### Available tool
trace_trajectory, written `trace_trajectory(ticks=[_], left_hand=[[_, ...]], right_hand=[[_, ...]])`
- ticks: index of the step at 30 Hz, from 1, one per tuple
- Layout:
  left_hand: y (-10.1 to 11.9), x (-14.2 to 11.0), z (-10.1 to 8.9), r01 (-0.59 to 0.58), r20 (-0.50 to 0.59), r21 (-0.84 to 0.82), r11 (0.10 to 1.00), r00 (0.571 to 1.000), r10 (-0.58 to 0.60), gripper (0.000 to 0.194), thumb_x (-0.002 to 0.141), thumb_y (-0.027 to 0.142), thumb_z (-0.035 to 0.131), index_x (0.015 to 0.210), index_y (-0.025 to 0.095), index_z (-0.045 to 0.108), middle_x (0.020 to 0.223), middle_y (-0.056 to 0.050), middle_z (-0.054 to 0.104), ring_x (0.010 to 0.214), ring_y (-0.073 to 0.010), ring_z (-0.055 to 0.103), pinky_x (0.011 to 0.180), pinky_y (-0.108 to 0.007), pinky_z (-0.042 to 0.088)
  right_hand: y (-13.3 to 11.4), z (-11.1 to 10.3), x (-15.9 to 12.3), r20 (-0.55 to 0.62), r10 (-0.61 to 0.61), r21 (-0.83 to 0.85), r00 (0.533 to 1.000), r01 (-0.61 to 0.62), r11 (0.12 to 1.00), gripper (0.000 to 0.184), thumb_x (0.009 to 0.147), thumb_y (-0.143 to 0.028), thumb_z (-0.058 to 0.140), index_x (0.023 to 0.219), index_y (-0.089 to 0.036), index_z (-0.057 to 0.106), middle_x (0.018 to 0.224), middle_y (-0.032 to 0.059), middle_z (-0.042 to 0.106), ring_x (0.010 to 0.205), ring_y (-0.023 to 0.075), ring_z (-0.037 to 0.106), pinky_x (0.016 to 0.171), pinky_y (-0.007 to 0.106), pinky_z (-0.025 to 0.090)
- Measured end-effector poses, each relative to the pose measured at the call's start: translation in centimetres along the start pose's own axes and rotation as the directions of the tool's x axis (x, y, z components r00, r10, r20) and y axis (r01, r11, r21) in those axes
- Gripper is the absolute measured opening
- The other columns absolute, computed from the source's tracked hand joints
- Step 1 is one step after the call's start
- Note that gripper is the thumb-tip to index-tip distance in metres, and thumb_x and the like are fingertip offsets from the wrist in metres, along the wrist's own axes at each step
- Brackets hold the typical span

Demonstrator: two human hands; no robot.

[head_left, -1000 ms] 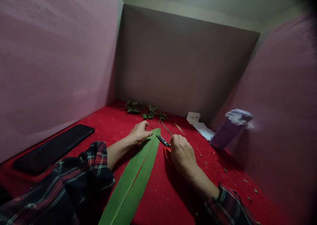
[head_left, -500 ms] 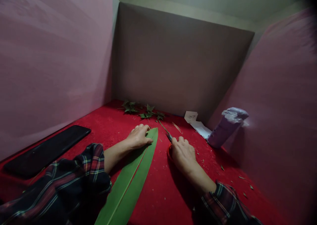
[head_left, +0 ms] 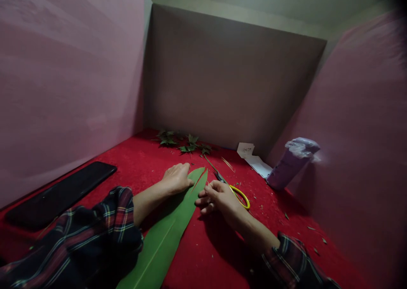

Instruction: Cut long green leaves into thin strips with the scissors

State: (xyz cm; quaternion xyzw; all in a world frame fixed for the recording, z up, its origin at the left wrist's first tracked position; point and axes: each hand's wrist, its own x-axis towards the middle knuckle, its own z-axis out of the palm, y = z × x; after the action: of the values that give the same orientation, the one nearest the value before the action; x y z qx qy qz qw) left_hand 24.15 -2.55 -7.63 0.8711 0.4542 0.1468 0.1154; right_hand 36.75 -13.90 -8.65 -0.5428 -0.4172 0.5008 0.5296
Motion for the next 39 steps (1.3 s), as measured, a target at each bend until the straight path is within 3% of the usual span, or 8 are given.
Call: trace_trajectory(ticks=[7, 11, 14, 20, 28, 30, 35, 39], left_hand=[[-0.2, 0.6, 0.9, 0.016, 0.009, -0.216, 0.976, 1.000, -0.014, 0.029, 0.053, 0.022, 0.063, 0.082, 0.020, 0.061, 0.074, -0.004, 0.062, 0.072, -0.0206, 0.056, 0.054, -0.025, 0.033], [-0.2, 0.8, 1.1, 0.022, -0.001, -0.294, 0.956, 1.000, -0.023, 0.008, 0.054, 0.013, 0.058, 0.059, 0.019, 0.060, 0.056, 0.000, 0.058, 0.058, -0.0146, 0.052, 0.049, -0.023, 0.030], [-0.1, 0.7, 0.8, 0.020, -0.003, -0.398, 0.917, 1.000, -0.024, 0.006, 0.055, 0.013, 0.055, 0.055, 0.018, 0.057, 0.051, 0.002, 0.055, 0.052, -0.0119, 0.049, 0.046, -0.021, 0.028], [0.8, 0.6, 0.4, 0.078, 0.089, -0.669, 0.740, 0.996, -0.024, 0.003, 0.055, 0.015, 0.056, 0.056, 0.016, 0.053, 0.049, 0.003, 0.049, 0.047, -0.0098, 0.044, 0.046, -0.021, 0.032], [1.0, -0.3, 0.1, 0.165, 0.191, -0.839, 0.519, 0.982, -0.003, 0.012, 0.055, 0.021, 0.060, 0.060, 0.017, 0.050, 0.046, 0.006, 0.047, 0.041, -0.0074, 0.040, 0.042, -0.020, 0.029], [1.1, -0.4, -0.1, 0.176, 0.208, -0.851, 0.495, 0.978, 0.009, 0.012, 0.055, 0.021, 0.061, 0.060, 0.017, 0.051, 0.046, 0.006, 0.048, 0.041, -0.0076, 0.041, 0.042, -0.020, 0.029], [1.2, -0.2, -0.5, 0.159, 0.138, -0.803, 0.575, 0.987, -0.080, 0.009, 0.057, 0.015, 0.059, 0.054, 0.016, 0.050, 0.044, 0.005, 0.047, 0.041, -0.0075, 0.040, 0.042, -0.021, 0.030], [1.2, -0.2, -0.5, 0.190, 0.167, -0.841, 0.506, 0.982, -0.090, 0.008, 0.057, 0.015, 0.059, 0.057, 0.016, 0.051, 0.044, 0.004, 0.048, 0.040, -0.0085, 0.042, 0.043, -0.022, 0.032]], right_hand=[[0.3, 0.1, 0.0, 0.033, -0.002, 0.017, 0.999, 0.002, 1.000, 0.025, 0.073, -0.034, 0.061, 0.069, -0.016, 0.044, 0.070, 0.0031, 0.061, 0.060, 0.0136, 0.063, 0.046, 0.022, 0.049], [0.5, 0.0, 0.2, -0.069, 0.006, -0.012, 0.998, -0.007, 1.000, 0.023, 0.076, -0.033, 0.058, 0.070, -0.017, 0.042, 0.063, 0.0000, 0.062, 0.040, 0.0096, 0.056, 0.041, 0.023, 0.047], [0.2, -0.3, 0.2, -0.148, 0.012, 0.062, 0.989, -0.003, 0.998, 0.021, 0.079, -0.031, 0.056, 0.071, -0.017, 0.042, 0.064, 0.0017, 0.062, 0.047, 0.0113, 0.060, 0.042, 0.021, 0.047], [-0.5, -0.6, 0.0, 0.015, 0.106, 0.366, 0.994, -0.104, 0.925, 0.011, 0.077, -0.018, 0.058, 0.077, -0.015, 0.047, 0.075, 0.0051, 0.061, 0.071, 0.0154, 0.065, 0.049, 0.019, 0.048], [0.0, -0.4, 0.2, 0.140, 0.041, 0.351, 0.989, -0.088, 0.932, 0.017, 0.075, -0.023, 0.062, 0.075, -0.015, 0.048, 0.072, 0.0021, 0.058, 0.069, 0.0159, 0.065, 0.046, 0.019, 0.047], [0.1, -0.3, 0.2, 0.101, 0.000, 0.293, 0.995, -0.030, 0.955, 0.021, 0.074, -0.029, 0.064, 0.074, -0.015, 0.048, 0.068, 0.0026, 0.059, 0.063, 0.0162, 0.064, 0.043, 0.020, 0.047], [0.1, -0.4, 0.0, -0.239, -0.093, 0.132, 0.966, 0.128, 0.983, 0.026, 0.072, -0.036, 0.065, 0.067, -0.017, 0.047, 0.066, 0.0022, 0.058, 0.057, 0.0129, 0.060, 0.048, 0.024, 0.052], [0.2, -0.1, -0.1, -0.179, -0.006, 0.212, 0.984, 0.044, 0.976, 0.026, 0.069, -0.032, 0.068, 0.065, -0.016, 0.048, 0.072, 0.0028, 0.057, 0.065, 0.0116, 0.059, 0.063, 0.027, 0.053]])
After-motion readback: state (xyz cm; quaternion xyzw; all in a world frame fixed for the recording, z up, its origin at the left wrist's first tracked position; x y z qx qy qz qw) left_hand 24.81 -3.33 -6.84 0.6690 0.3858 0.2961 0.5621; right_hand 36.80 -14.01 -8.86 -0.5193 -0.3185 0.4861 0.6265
